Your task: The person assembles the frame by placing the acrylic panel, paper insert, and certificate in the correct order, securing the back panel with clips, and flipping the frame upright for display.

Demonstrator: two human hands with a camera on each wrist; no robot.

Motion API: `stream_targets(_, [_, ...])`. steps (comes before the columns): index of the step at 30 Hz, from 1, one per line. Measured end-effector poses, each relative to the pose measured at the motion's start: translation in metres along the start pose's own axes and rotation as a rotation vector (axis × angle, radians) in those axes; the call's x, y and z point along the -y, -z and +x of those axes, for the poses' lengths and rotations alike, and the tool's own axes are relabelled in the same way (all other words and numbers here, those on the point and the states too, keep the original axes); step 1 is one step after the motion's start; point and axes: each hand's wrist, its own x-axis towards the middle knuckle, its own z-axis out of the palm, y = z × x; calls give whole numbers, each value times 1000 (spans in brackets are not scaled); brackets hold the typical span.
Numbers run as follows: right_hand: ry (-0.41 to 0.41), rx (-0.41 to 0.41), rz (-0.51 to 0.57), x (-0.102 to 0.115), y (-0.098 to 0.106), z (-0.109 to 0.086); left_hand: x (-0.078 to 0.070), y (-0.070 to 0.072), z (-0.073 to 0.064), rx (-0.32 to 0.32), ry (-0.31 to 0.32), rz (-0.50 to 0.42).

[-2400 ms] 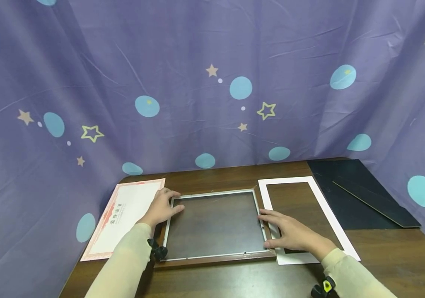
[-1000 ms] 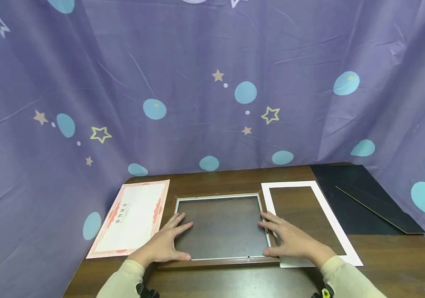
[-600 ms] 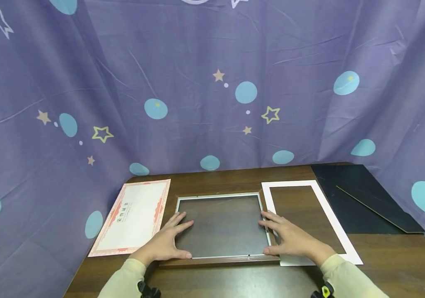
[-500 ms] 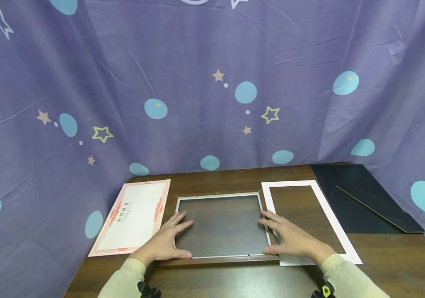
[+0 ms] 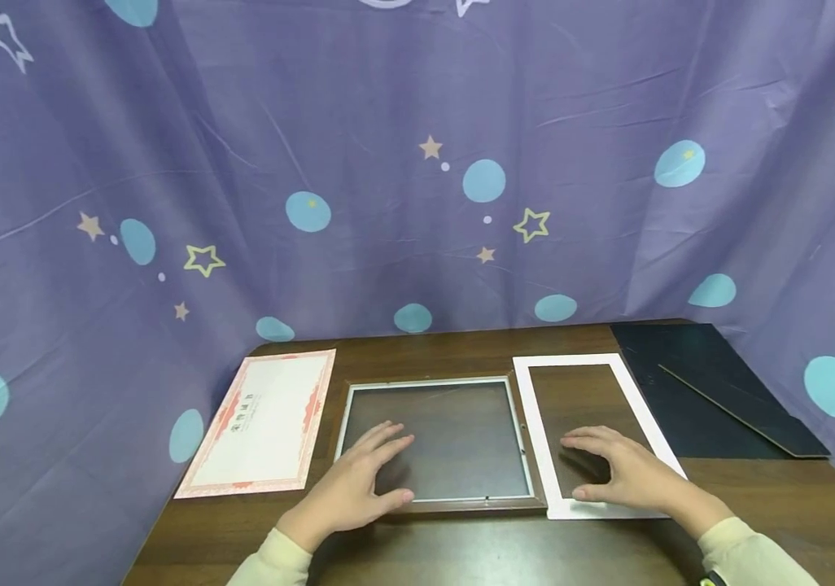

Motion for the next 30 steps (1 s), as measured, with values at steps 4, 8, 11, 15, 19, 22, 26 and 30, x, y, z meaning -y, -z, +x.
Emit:
stream_targets(4, [17,23,-36,-4,1,-11,-15,-10,9,24,-21,-14])
stream_targets(8, [49,26,-29,-8,0,-20,-26,-19,20,24,-59,-17])
stream_targets(11, [75,16,-19,-10,-1,-26,-34,-27,27,21,-110,1])
stream_targets(15, [111,-2,4,-13,-4,-31,-46,-38,36,26,-177,30])
stream_targets(19, [136,-16,32,-15,-4,-33,-56,-47,43,32,-206,41])
stream_targets(22, [131,-13,49,-15,-4,-33,-60,-50,47,39,-208,28])
stream_targets(26, [119,-8,53,-15,-3,-33,-62,-52,51,47,-199,-7])
stream_targets(30, [118,4,79,-14,2,-31,-63,-52,54,38,-188,-32])
